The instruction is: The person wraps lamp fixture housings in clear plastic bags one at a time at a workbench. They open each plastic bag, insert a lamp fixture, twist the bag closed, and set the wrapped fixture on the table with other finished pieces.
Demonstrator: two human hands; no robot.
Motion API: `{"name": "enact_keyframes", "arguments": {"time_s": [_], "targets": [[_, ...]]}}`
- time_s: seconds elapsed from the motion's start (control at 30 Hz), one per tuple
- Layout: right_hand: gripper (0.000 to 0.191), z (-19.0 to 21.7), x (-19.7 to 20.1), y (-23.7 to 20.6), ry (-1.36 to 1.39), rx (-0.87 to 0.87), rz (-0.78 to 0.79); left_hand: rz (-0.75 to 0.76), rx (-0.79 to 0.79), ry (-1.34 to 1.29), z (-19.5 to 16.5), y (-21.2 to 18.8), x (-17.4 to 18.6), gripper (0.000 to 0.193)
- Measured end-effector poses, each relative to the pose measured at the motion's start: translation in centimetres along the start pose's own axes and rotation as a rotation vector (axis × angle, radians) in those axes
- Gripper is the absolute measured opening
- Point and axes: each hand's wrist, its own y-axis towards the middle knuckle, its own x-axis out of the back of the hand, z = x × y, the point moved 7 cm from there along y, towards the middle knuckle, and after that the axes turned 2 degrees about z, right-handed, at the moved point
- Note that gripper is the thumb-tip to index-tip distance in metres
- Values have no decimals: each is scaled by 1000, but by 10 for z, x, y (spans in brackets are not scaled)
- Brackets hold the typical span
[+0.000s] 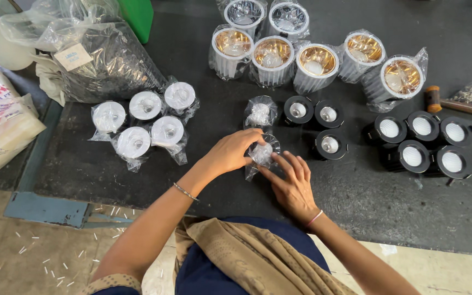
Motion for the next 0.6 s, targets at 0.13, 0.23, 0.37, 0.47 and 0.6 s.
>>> {"name": "enact_keyframes", "arguments": {"time_s": [0.13,0.23,0.37,0.47,0.6], "targets": [[42,-7,5,-2,165,-110,-47,7,1,-39,-4,2,-1,54],[33,-18,3,-3,393,-188,-69,29,52,-198,-4,1,-2,59],[25,-28,2,-7,613,-250,-89,2,33,-160,-11,-2,-1,57],[19,-40,1,-15,848,-454,-144,-32,0,-146,-16,-5,-3,58],[40,-38,17,-13,769,-523,-222,-65,21,-151,-13,-11,-8,59]]}}
